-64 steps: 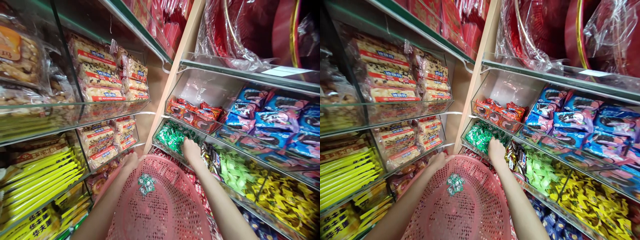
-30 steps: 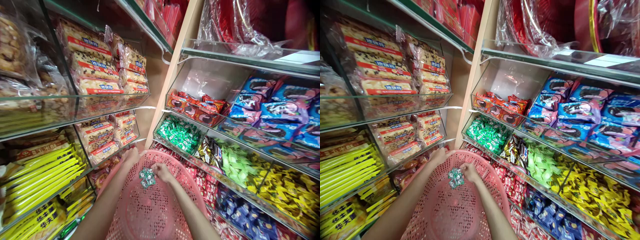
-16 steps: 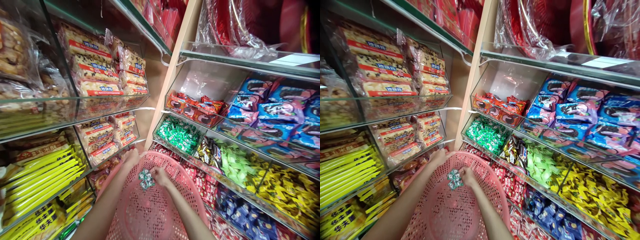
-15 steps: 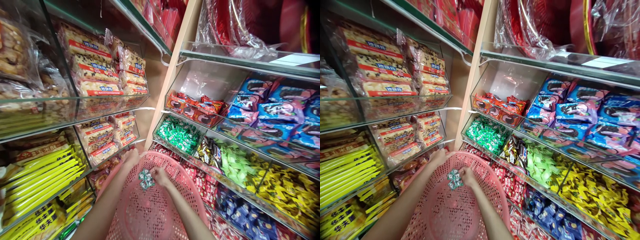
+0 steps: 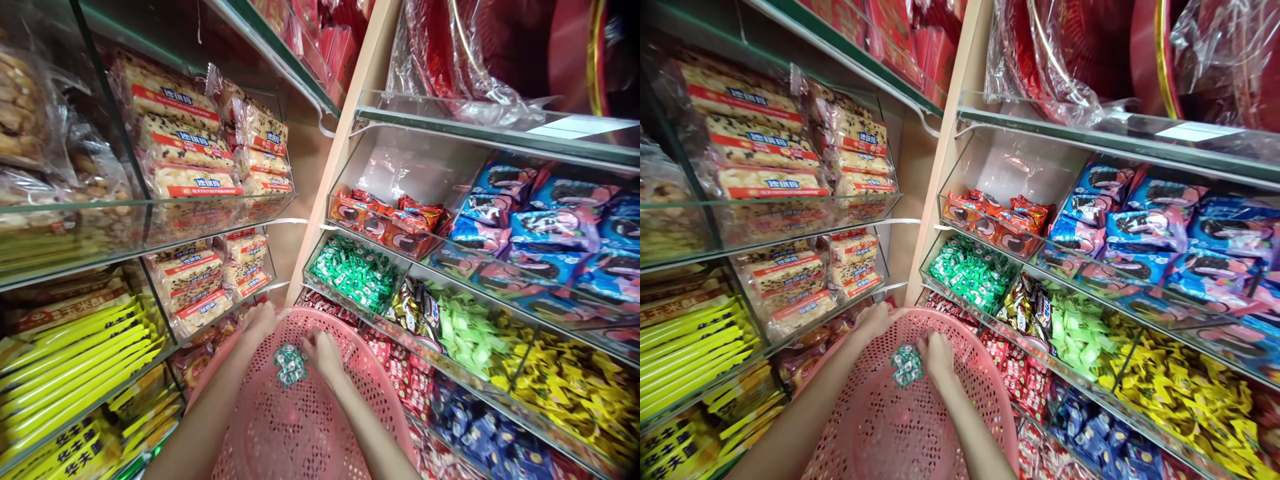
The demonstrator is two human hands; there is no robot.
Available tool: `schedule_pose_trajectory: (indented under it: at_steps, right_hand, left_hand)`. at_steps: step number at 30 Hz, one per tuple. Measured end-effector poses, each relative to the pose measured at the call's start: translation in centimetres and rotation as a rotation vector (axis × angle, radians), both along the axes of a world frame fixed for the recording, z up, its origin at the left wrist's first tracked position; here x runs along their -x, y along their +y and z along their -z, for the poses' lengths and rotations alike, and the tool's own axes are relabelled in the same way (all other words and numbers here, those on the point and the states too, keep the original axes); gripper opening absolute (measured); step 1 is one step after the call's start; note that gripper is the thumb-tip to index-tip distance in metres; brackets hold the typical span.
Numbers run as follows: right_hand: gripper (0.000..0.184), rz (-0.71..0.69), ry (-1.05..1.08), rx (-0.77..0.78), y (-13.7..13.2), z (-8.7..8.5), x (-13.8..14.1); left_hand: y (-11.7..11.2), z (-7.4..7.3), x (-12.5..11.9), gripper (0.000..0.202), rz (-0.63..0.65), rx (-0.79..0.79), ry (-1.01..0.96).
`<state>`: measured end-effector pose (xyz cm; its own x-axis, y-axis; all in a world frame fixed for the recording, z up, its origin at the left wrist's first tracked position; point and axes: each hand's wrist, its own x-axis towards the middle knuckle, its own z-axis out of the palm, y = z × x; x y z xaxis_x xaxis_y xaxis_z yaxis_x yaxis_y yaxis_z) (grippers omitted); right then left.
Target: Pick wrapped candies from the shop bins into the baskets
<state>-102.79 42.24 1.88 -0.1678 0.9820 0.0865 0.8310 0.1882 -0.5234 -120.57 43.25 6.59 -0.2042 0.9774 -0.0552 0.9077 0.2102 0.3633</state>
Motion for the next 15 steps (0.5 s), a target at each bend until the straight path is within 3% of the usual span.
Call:
schedule_pose_trajectory:
  at_steps: [5, 8, 11, 15]
  right_hand:
    - [0.019, -0.129, 0.101, -0.264, -1.0, -6.3, -0.1]
    - [0.021, -0.127, 0.133, -0.405, -0.9, -9.7, -1.1]
    - [0.023, -0.08, 0.053, -0.545, 0.3, -11.7, -2.7]
    - [0.027, 0.05, -0.215, -0.645, 2.8, -12.8, -4.3]
  left_hand:
    - [0.3, 0.5, 0.1, 0.071, -0.026, 0.02, 0.008]
    - [0.3, 0.6, 0.2, 0.073, -0.031, 0.029, 0.0]
    - [0.3, 0.5, 0.3, 0.073, -0.024, 0.032, -0.018]
    - [0.3, 0.4, 0.4, 0.069, -0.018, 0.03, -0.031]
